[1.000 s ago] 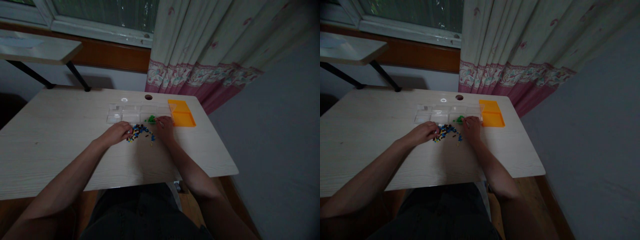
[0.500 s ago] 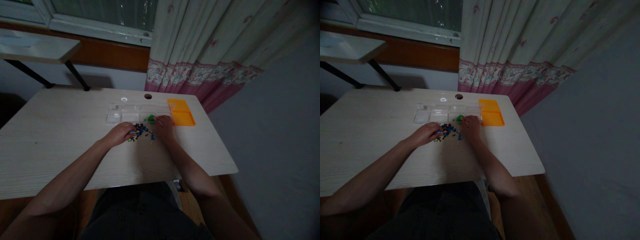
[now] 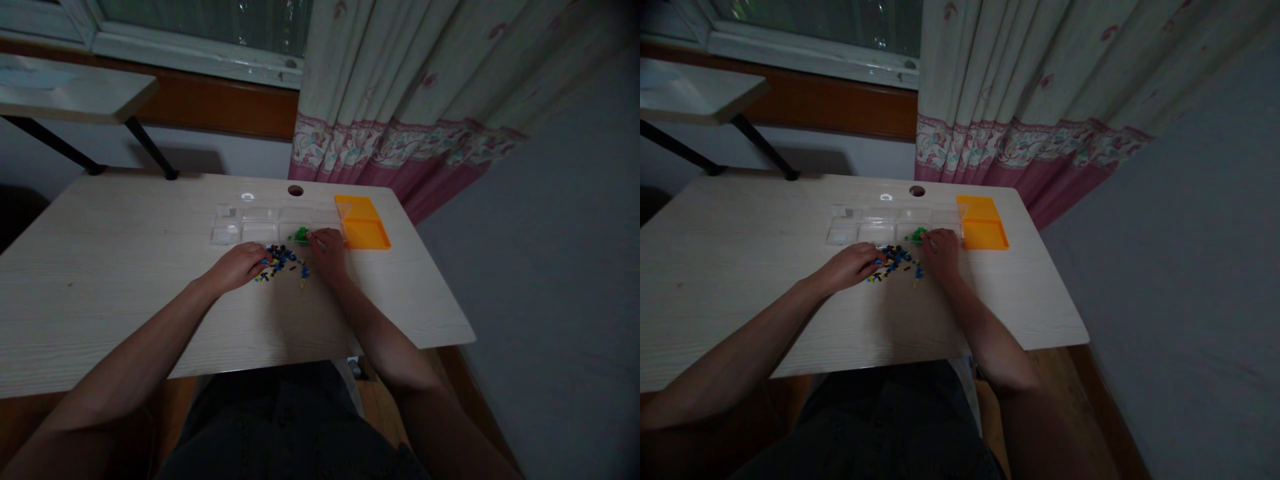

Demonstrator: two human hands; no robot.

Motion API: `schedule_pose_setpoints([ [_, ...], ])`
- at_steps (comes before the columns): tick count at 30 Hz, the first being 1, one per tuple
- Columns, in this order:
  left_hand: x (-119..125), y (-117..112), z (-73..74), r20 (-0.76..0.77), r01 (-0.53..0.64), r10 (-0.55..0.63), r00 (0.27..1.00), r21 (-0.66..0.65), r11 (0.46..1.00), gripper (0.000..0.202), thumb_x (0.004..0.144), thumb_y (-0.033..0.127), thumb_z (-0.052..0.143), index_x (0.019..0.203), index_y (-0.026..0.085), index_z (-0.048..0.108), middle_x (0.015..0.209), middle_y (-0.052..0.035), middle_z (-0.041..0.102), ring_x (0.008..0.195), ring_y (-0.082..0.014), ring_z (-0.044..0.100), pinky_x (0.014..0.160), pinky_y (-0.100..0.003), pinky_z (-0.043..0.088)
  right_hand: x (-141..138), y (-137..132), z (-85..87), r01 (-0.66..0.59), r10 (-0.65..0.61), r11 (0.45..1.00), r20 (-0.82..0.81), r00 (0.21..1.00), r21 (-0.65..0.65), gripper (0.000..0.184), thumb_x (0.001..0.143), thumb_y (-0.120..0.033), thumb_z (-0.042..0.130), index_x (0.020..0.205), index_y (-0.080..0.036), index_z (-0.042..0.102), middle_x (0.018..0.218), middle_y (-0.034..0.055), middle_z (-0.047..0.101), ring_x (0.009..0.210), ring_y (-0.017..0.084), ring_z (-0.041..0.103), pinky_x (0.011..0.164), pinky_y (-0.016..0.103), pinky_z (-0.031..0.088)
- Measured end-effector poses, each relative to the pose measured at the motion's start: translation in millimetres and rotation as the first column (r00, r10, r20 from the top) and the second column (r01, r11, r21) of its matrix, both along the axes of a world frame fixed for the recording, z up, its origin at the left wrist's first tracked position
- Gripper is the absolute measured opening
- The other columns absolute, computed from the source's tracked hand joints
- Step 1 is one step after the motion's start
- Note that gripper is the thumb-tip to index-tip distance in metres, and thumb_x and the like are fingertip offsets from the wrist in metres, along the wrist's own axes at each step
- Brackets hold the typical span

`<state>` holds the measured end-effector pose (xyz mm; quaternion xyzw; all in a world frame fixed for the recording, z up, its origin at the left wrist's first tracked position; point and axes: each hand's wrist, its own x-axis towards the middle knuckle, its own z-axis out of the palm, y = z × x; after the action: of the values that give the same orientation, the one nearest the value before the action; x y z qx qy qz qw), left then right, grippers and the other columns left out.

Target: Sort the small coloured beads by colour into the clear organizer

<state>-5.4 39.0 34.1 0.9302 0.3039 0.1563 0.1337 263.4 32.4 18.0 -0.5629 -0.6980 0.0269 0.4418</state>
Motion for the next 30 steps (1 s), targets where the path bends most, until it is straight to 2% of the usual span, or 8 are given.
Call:
schedule_pose_setpoints([
  [4,1,0,-2.9,-0.006,-0.010,0.010,1.000,0.024,1.000,0.022,0.099,0.027,0.046,0.107,0.018,0.065,0.097,-0.0091,0.066,0.094,-0.0230,0.061,0.085,-0.036,0.048,0,0,0.4,0.012,-0.012,1.000,0.016,1.000,-0.011,0.031,0.097,-0.040,0.052,0.087,-0.025,0.076,0.088,0.0059,0.072,0.090,0.021,0.062,0.089,0.040,0.048],
  [16,9,-3,1.2,-0.041,-0.047,0.050,0.998,0.068,0.997,0.023,0.098,0.025,0.046,0.107,0.017,0.066,0.098,-0.0101,0.069,0.095,-0.0242,0.063,0.085,-0.038,0.049,0,1,-0.8,0.013,-0.013,0.999,-0.005,1.000,-0.035,0.033,0.098,-0.044,0.050,0.087,-0.026,0.076,0.089,0.0061,0.071,0.093,0.022,0.062,0.091,0.042,0.047],
  [22,9,-1,-2.2,0.015,-0.027,0.027,1.000,0.008,1.000,0.029,0.100,0.038,0.047,0.108,0.017,0.066,0.099,-0.0100,0.068,0.096,-0.0238,0.062,0.087,-0.037,0.048,0,0,0.0,-0.001,0.001,1.000,0.020,1.000,-0.029,0.032,0.098,-0.041,0.050,0.087,-0.025,0.075,0.088,0.0061,0.072,0.091,0.022,0.063,0.090,0.041,0.047],
  [26,13,-2,-1.9,0.041,-0.046,0.047,0.998,-0.025,0.999,0.026,0.099,0.035,0.048,0.103,0.017,0.066,0.097,-0.0101,0.066,0.095,-0.0236,0.061,0.086,-0.036,0.048,0,1,-1.0,-0.008,0.008,1.000,0.024,1.000,-0.009,0.032,0.098,-0.041,0.051,0.086,-0.024,0.075,0.088,0.0059,0.072,0.090,0.021,0.063,0.089,0.039,0.047],
  [30,15,-4,-1.2,0.034,-0.070,0.070,0.997,-0.002,0.998,0.022,0.098,0.031,0.050,0.101,0.017,0.066,0.096,-0.0104,0.066,0.094,-0.0240,0.061,0.084,-0.036,0.047,-1,1,-0.6,0.007,-0.007,1.000,0.020,1.000,0.000,0.032,0.098,-0.041,0.052,0.084,-0.023,0.074,0.088,0.0061,0.072,0.090,0.021,0.062,0.088,0.039,0.048],
])
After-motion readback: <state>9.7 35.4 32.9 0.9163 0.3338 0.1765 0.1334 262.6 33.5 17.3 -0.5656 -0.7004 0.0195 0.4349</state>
